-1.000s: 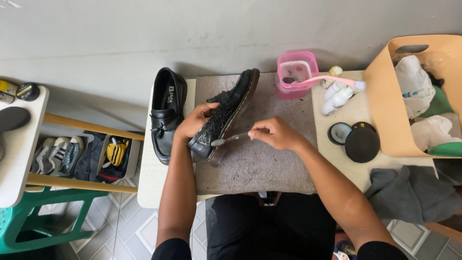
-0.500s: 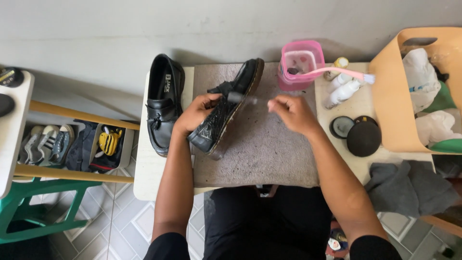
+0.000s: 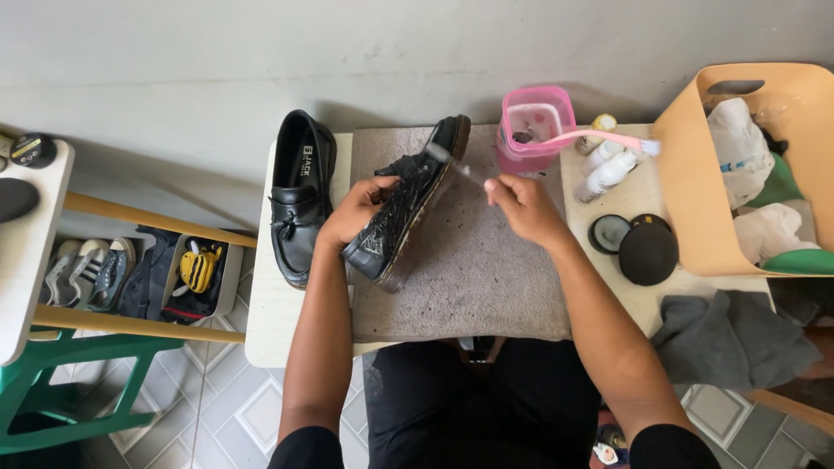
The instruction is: The person cleans a pair of black leather shoes using a toothbrush and a white cleaning liquid. They apply the liquid to the shoes and scrub the surface and sides with the toothbrush, focusing on one shoe at a time.
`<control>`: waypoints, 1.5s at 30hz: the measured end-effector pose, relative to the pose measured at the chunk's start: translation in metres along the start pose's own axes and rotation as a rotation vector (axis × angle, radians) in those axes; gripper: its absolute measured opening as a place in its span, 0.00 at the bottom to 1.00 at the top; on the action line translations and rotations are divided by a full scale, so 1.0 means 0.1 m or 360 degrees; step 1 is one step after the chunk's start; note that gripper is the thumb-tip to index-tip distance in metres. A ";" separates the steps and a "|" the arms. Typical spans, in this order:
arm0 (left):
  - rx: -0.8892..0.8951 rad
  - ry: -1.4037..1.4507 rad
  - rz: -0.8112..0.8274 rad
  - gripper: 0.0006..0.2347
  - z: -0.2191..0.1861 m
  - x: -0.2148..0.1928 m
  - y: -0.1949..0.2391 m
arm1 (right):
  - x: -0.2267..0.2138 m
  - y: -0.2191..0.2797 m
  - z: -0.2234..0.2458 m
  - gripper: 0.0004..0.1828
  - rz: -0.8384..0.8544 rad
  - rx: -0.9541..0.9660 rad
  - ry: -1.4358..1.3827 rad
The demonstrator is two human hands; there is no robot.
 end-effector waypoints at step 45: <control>0.0066 -0.0099 -0.0036 0.12 -0.15 0.04 0.04 | -1.08 -0.12 1.80 0.25 0.0086 0.0427 0.1790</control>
Point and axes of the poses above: each hand's wrist, its own y-axis away from the middle knuckle, its own x-axis out of the palm, z = x × y, the point moved 1 cm from there along -y, towards the middle knuckle
